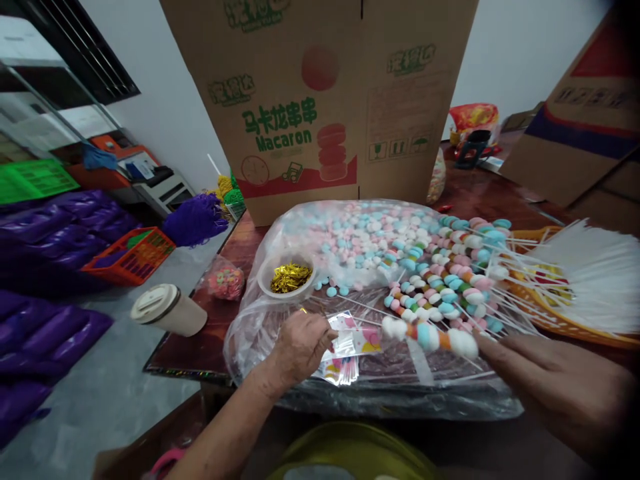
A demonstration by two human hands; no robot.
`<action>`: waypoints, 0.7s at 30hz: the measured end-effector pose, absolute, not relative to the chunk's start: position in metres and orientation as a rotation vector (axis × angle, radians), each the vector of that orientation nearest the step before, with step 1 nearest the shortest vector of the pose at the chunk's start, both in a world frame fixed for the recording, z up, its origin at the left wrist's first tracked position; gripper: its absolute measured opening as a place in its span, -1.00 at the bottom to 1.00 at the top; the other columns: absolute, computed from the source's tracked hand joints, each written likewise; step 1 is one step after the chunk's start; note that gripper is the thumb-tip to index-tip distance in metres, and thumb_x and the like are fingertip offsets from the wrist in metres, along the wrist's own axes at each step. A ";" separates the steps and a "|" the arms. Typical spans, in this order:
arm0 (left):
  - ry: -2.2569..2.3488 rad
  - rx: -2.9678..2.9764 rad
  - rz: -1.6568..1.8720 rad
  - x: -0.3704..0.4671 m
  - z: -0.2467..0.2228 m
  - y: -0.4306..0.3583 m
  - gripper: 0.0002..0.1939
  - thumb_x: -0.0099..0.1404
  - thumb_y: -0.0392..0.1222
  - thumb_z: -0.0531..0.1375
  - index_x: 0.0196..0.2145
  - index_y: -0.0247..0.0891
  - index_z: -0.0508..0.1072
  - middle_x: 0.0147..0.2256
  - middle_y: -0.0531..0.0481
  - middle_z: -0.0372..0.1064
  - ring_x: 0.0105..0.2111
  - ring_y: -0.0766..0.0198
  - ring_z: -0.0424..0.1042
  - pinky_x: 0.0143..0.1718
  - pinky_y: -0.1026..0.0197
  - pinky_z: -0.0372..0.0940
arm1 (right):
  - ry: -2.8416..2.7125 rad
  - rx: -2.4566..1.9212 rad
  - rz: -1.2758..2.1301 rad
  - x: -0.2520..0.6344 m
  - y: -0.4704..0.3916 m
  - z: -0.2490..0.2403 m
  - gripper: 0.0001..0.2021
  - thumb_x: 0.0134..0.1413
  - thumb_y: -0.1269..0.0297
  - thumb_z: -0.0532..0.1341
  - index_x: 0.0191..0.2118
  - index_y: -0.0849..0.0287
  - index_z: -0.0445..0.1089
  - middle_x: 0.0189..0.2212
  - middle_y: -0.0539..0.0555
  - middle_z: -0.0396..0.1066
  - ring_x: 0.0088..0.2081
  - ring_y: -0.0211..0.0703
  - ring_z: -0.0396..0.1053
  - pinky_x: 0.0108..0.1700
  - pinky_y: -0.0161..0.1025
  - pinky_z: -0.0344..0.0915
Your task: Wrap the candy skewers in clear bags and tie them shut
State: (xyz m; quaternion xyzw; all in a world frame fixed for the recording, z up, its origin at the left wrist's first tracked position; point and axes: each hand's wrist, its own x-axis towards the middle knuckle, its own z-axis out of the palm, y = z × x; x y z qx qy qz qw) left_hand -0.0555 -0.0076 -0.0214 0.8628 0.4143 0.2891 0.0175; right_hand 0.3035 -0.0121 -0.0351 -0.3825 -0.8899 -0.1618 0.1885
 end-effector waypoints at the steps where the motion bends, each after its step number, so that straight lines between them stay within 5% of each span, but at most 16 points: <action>1: 1.270 2.694 0.897 -0.056 -0.022 -0.008 -0.65 0.36 -0.23 -0.09 -0.55 -0.27 0.30 -0.57 0.02 0.31 -0.53 0.32 0.25 -0.42 0.23 0.10 | -2.435 -1.095 -0.405 0.306 -0.013 -0.035 -0.64 0.10 0.45 0.01 0.03 0.07 0.24 -0.30 0.12 0.36 -0.35 -0.13 0.32 -0.32 -0.22 0.20; 4: 1.232 2.672 0.928 -0.055 -0.022 -0.007 -0.64 0.36 -0.24 -0.11 -0.54 -0.27 0.29 -0.57 0.01 0.30 -0.52 0.32 0.25 -0.41 0.24 0.12 | -2.306 -1.083 -0.326 0.305 -0.018 -0.036 -0.64 0.08 0.43 0.11 0.02 0.09 0.23 -0.23 0.16 0.36 -0.27 -0.10 0.35 -0.22 -0.22 0.23; 10: 1.199 2.598 0.964 -0.051 -0.018 -0.008 -0.66 0.36 -0.24 -0.12 -0.52 -0.28 0.28 -0.56 0.01 0.30 -0.50 0.33 0.24 -0.41 0.25 0.12 | -2.396 -1.010 -0.419 0.284 -0.029 -0.042 -0.67 0.10 0.50 0.03 -0.02 0.12 0.27 -0.40 0.09 0.40 -0.48 -0.20 0.33 -0.45 -0.27 0.18; 21: 1.080 2.562 0.894 -0.052 -0.017 -0.005 -0.64 0.38 -0.22 -0.15 -0.53 -0.27 0.25 -0.56 0.04 0.30 -0.51 0.34 0.23 -0.35 0.22 0.12 | -2.293 -1.043 -0.371 0.294 -0.028 -0.047 -0.75 0.10 0.45 0.05 -0.15 0.11 0.39 -0.41 0.07 0.46 -0.44 -0.19 0.42 -0.39 -0.32 0.27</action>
